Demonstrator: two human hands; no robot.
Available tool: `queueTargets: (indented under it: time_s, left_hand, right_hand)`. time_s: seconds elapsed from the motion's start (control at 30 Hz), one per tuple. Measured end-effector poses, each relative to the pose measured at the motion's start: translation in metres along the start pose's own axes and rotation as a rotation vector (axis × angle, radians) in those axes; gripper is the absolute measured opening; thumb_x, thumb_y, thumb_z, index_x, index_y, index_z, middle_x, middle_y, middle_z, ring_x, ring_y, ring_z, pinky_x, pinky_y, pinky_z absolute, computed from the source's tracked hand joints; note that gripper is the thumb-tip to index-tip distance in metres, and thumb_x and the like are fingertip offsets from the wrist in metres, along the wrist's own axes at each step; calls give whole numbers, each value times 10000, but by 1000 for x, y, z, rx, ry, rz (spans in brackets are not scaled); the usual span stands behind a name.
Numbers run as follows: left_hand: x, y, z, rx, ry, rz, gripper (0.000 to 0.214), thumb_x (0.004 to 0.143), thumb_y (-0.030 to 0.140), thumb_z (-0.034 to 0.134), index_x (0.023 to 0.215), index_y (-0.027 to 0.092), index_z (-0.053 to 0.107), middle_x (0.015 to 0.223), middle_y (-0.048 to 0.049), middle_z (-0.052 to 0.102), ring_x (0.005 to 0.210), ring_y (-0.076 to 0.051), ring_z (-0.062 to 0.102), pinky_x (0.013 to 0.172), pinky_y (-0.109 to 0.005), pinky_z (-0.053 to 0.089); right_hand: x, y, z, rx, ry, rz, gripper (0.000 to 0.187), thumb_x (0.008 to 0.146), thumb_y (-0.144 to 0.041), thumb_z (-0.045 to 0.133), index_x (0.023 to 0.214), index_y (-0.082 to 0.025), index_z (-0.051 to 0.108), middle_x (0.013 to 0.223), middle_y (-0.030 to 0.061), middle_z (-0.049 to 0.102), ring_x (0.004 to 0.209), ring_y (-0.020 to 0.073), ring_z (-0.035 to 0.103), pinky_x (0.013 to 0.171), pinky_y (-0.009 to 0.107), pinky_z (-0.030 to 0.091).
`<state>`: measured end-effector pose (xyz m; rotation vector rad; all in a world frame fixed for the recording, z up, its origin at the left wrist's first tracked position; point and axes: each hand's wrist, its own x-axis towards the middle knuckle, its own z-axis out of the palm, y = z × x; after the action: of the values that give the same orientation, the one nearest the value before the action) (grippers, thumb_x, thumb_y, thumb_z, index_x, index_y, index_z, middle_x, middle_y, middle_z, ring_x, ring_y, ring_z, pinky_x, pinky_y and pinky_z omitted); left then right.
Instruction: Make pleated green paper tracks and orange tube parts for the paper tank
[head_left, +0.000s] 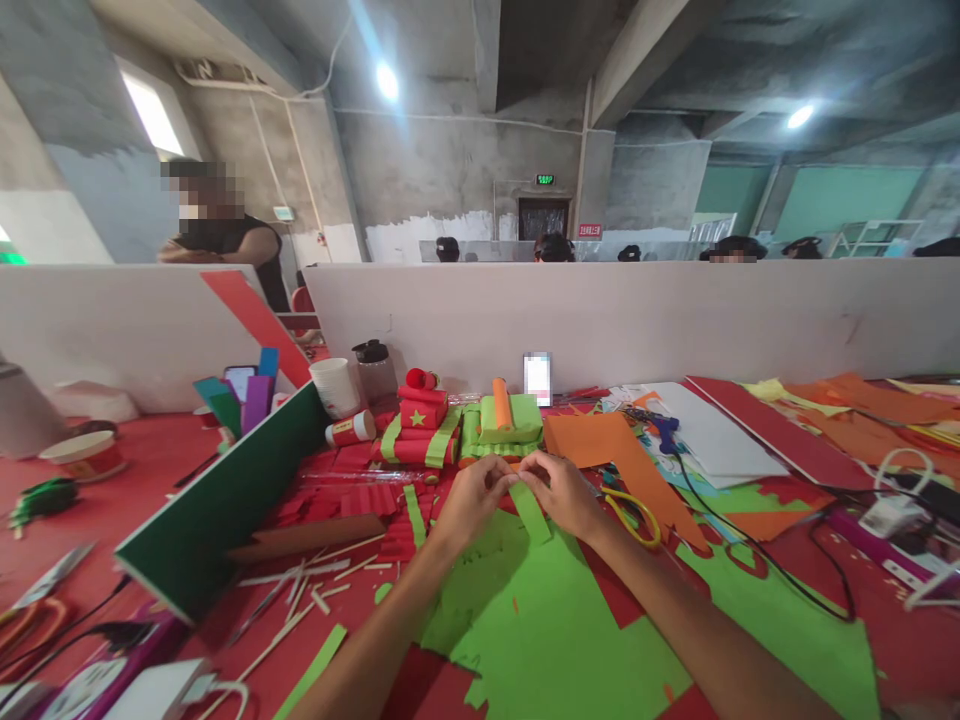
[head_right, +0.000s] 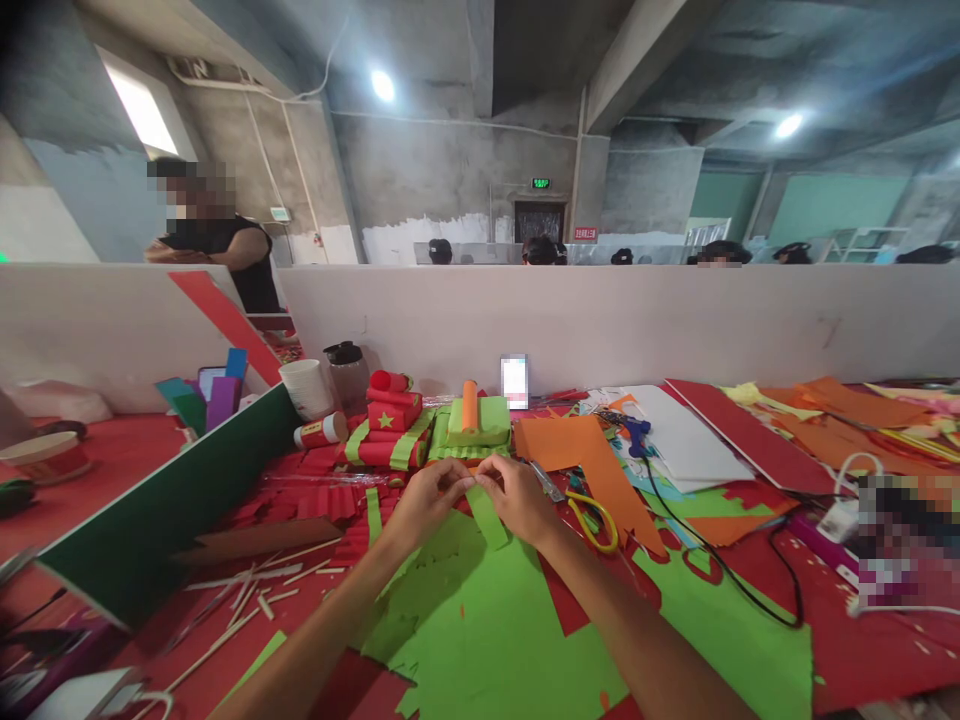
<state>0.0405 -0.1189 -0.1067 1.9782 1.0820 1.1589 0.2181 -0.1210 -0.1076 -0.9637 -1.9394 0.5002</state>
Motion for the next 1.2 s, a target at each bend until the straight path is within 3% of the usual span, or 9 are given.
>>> queueTargets:
  time_s: [0.13,0.27,0.43,0.67,0.9,1.2]
  left_hand:
    - [2,-1,0,-64,16,-7,287,810,433,610,775,149,629,636,0,579,577,-126,503,549,-215,382]
    - [2,1,0,-144,0,17,283,824,428,597,808,148,631,714,-20,622,641,-136,550,617,-230,434]
    - [2,5,1,-283,-30,-51,298,798,424,635,865,133,651,759,-40,651,677,-148,582,635,-243,459]
    - [3,3,2,-300,73,-97,289,735,414,696,808,138,649,638,5,604,552,-105,518,521,-205,412]
    - [4,0,1,-303,44,-64,269,784,394,654,853,135,684,782,-51,689,694,-157,614,644,-249,481]
    - [4,1,1,-289,37,-90,220,777,345,663,817,134,710,803,-70,714,746,-192,645,694,-280,501]
  right_hand:
    - [0,-1,-3,57,-40,27,111,839,-265,597,931,-220,639,854,23,712,786,183,662,730,280,494]
    - [0,-2,-2,105,29,33,61,822,-238,587,846,-210,635,774,10,697,718,172,657,682,267,501]
    - [0,0,-1,164,85,61,84,807,-224,586,846,-203,658,763,16,697,706,173,659,669,267,507]
    - [2,4,-1,347,-36,120,229,807,-306,631,1008,-205,673,922,51,714,825,192,669,736,290,534]
    - [3,7,0,316,40,148,230,815,-383,619,915,-192,700,786,40,702,698,176,641,615,258,504]
    - [3,9,1,294,38,146,202,829,-349,603,903,-187,697,784,38,703,701,174,643,625,256,498]
